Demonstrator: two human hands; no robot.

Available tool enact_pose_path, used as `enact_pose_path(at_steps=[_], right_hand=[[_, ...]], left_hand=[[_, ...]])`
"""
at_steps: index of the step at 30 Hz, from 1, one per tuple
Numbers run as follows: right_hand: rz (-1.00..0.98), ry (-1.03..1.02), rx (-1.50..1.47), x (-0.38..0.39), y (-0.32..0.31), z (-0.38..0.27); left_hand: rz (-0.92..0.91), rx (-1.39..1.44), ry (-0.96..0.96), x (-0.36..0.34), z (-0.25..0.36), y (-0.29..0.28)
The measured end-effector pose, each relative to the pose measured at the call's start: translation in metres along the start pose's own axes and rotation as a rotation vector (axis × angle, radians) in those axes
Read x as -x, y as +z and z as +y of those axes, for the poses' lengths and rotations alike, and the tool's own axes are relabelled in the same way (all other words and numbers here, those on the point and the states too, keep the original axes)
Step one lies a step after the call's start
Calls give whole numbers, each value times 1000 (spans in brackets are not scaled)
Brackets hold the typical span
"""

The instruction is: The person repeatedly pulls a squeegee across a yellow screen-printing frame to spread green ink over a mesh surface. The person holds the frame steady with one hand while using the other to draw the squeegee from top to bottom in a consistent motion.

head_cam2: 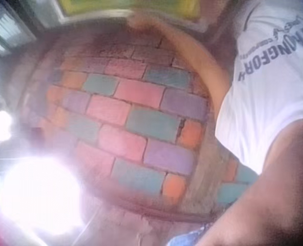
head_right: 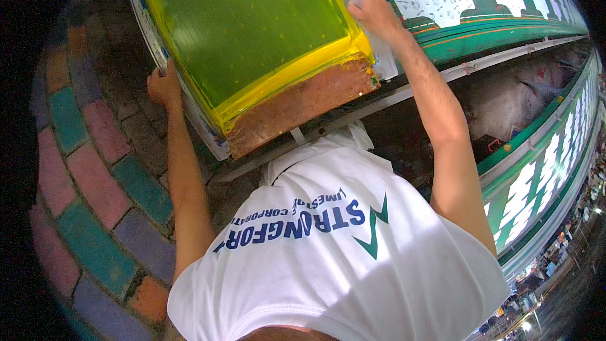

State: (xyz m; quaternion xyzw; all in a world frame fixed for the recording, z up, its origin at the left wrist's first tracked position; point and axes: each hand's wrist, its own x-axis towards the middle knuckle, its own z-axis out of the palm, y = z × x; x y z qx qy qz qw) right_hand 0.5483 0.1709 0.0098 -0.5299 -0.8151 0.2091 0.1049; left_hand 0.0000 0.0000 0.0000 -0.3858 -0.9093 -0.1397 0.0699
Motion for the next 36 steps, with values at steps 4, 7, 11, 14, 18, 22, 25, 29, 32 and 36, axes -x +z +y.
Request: enact_pose_path(at_steps=[4,7,11,14,18,22,25,29,32,36], right_hand=[[58,-33,-42,1,0,1],[22,0,-2,5,-6,0],[18,3,8,12,1,-13],[1,73,65,9,-5,-16],[28,59,235,13,-14,-27],[63,10,360,12,-22,-35],[209,-77,352,12,-22,-36],[221,-128,364,15,-7,-36],[389,-185,382,18,2,-35],[442,-156,316,21,9,-35]], left_hand=[[79,9,-15,7,-1,5],[57,54,-26,18,-7,12],[32,21,-48,11,-13,4],[84,-67,-21,14,-4,10],[-10,-19,-51,11,0,4],[-52,-41,-88,12,8,1],[-40,-34,-81,11,11,1],[-16,-27,-87,15,10,2],[-11,-53,-80,15,11,3],[36,-44,-62,14,12,4]])
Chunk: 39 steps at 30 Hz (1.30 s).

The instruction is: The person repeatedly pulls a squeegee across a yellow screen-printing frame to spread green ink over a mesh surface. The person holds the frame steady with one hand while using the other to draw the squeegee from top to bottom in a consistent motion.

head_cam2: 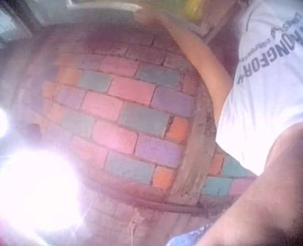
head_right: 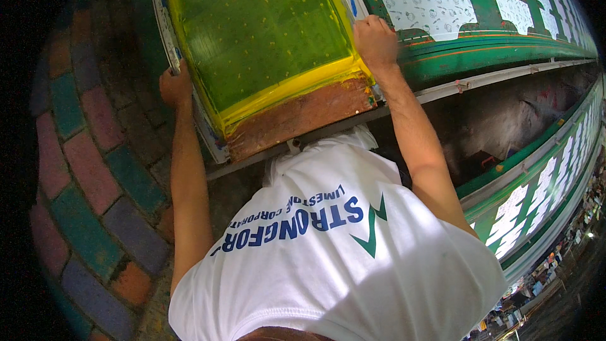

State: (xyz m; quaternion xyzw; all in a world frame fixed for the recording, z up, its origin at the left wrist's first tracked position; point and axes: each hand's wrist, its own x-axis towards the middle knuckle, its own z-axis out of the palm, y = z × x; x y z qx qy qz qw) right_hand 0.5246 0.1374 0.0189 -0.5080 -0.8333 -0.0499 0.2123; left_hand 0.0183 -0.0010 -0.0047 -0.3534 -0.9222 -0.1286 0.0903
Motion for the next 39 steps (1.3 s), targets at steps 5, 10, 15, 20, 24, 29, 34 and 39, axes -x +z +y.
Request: enact_pose_path(at_steps=[5,10,15,20,24,29,34,39], right_hand=[[-44,9,77,-4,6,-6],[-124,-48,124,-15,2,-1],[-270,129,-112,-8,-28,29],[-325,233,-232,40,-75,64],[-385,433,-353,90,-116,84],[-507,561,-285,147,-141,106],[-907,296,-481,184,-171,114],[-1035,547,-205,153,-167,112]], left_hand=[[-12,7,-2,2,0,-3],[-13,10,13,5,2,-9],[-58,47,-15,5,4,-11],[-86,39,-6,3,1,-6],[15,3,38,1,-3,3],[44,8,68,-3,-8,10],[1,10,52,-3,-6,6],[-47,-19,21,0,-1,-5]])
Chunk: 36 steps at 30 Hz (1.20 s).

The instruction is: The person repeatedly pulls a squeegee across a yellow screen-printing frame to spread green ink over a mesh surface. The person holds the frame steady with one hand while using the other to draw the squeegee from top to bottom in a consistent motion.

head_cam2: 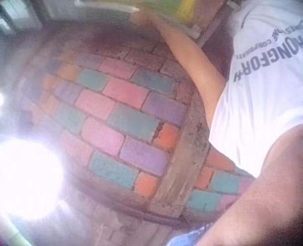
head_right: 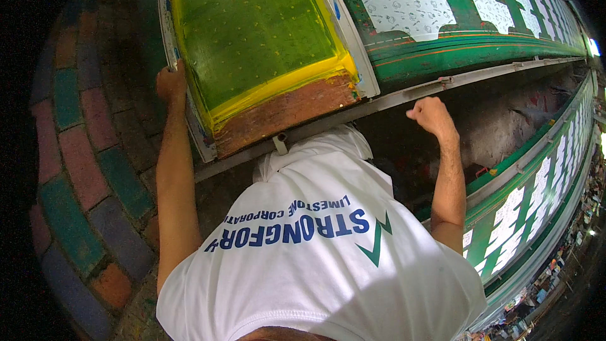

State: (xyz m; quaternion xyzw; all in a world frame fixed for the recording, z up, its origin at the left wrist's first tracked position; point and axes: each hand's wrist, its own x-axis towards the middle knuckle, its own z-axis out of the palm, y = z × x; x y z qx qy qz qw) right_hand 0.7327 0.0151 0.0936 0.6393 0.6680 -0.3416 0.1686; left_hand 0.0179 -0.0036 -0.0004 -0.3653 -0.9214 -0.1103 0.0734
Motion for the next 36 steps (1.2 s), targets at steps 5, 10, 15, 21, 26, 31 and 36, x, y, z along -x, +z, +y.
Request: enact_pose_path(at_steps=[5,10,15,21,26,31,36], right_hand=[[107,-373,95,-7,-24,-21],[90,-330,105,-22,-48,-44],[84,-463,122,-40,-57,-58],[367,-746,86,-107,-59,-87],[518,-444,-278,-166,-36,-138],[732,-453,-166,-171,-21,-160],[700,-372,-48,-165,-17,-171]], left_hand=[[-25,11,-8,1,3,-4],[17,24,-11,3,2,-2],[49,37,6,6,3,-3],[-97,-6,-53,2,6,-7],[23,3,-10,4,6,-5],[69,17,-2,6,5,-1],[51,4,-8,5,3,0]])
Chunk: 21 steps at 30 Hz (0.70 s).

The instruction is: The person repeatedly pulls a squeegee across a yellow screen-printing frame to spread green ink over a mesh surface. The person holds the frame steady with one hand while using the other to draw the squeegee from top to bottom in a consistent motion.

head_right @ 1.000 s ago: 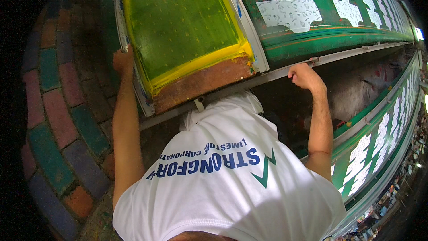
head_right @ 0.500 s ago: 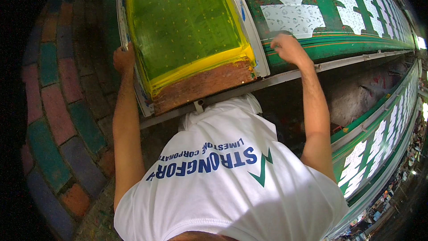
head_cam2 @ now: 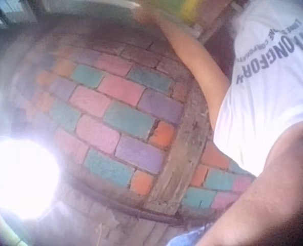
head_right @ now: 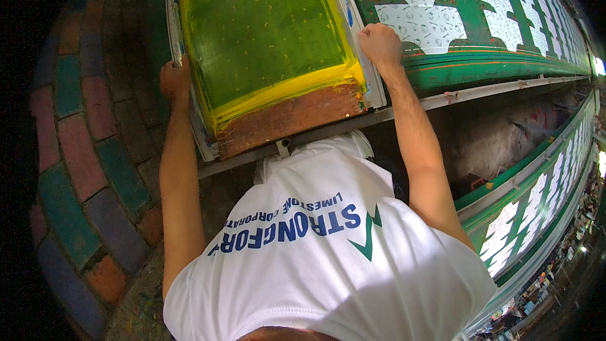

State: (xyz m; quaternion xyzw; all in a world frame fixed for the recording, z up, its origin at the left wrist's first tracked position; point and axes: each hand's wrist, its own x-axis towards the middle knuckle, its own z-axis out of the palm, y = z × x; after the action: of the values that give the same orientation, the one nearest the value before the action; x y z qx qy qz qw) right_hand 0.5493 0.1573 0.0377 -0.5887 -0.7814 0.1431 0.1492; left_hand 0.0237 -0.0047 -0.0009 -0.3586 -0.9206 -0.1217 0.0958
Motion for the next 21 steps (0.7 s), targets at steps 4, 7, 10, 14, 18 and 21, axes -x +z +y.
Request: enact_pose_path(at_steps=[4,7,10,14,18,21], right_hand=[[-46,56,66,-9,2,-3],[-79,52,116,-13,10,-1],[-91,40,49,-9,8,11],[-176,-153,-45,26,-37,43],[-1036,172,-187,64,-105,69],[-1030,-119,-134,111,-133,70]], left_hand=[[17,16,15,-3,0,-1],[-75,33,-9,-2,-1,-4],[-108,40,-16,-5,2,-7],[-107,60,-15,-1,1,-9],[5,51,42,3,0,-8],[-2,33,10,2,1,-7]])
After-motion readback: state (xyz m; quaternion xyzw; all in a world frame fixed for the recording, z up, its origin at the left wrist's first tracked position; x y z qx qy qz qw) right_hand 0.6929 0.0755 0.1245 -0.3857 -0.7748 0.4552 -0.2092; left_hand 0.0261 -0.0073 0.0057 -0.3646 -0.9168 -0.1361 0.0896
